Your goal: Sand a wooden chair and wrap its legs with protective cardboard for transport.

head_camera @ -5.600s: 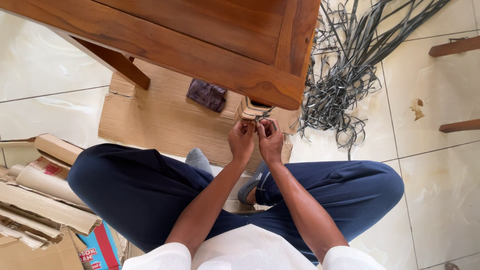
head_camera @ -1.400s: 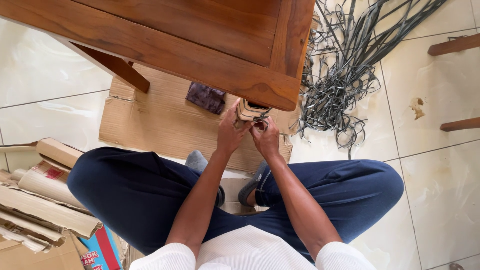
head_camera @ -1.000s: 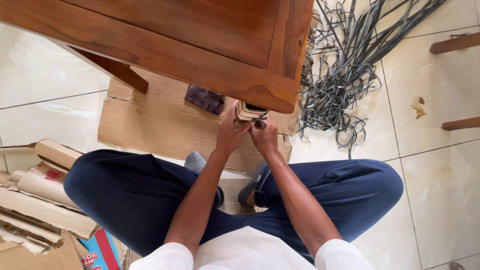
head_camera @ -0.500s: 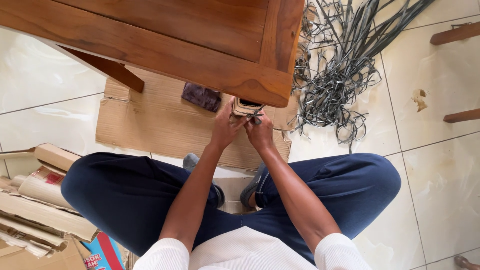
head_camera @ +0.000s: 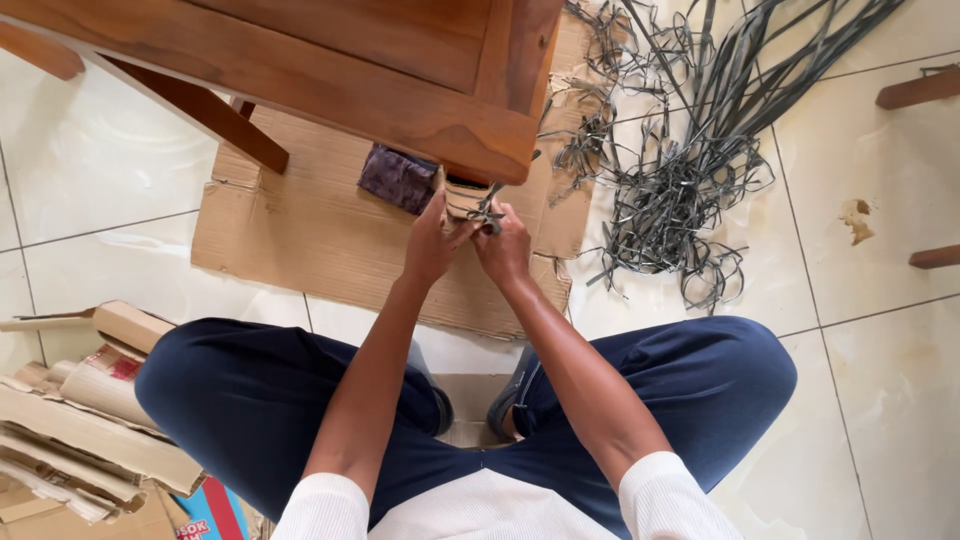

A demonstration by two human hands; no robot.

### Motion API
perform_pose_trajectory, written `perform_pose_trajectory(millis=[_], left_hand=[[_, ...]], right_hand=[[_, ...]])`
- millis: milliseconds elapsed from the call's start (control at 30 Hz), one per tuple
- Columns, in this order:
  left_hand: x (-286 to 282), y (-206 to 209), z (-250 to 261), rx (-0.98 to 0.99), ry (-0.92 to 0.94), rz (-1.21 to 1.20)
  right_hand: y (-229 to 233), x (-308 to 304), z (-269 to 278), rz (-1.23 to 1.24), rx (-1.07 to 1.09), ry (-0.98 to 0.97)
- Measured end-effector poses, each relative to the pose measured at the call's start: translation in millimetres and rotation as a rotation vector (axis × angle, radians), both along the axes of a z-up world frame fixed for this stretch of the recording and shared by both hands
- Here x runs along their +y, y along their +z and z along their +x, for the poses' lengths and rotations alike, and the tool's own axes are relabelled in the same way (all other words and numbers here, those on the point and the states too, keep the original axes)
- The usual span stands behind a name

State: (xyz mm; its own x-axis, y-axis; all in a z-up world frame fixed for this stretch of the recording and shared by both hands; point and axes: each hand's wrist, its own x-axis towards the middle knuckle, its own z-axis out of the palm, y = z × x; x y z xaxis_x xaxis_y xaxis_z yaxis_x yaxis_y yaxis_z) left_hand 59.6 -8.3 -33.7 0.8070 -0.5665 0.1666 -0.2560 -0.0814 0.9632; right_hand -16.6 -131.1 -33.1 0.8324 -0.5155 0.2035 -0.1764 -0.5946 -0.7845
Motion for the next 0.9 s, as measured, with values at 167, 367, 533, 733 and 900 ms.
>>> perform_pose_trajectory(millis=[167,367,533,733,900], left_hand=[[-7.0,4.8,-7.6,-0.058,0.090,0.072],[-25.7,-3.0,-1.8,-0.113,0.158,0.119],[-27.2,2.9,5.8,0.172,0.070,-0.101],[-18.3,-0.2,13.4,-0.111,0.029,-0.047],[2.8,-7.1,17.6,-0.062,-0.046,-0.057]], right_hand=[[-26.1,-3.0,0.8,0.011,-0.045,-0.020],[-39.9,-6.3,-3.9,0.123,-0.105,-0.036],[-59.9,-7.0,-9.7,0.585,0.018,0.016],[-86.7,-13.7,-22.0,0.728,0.169,0.017],[-114.4,-30.5,-35.1,0.694,0.159,-0.026]])
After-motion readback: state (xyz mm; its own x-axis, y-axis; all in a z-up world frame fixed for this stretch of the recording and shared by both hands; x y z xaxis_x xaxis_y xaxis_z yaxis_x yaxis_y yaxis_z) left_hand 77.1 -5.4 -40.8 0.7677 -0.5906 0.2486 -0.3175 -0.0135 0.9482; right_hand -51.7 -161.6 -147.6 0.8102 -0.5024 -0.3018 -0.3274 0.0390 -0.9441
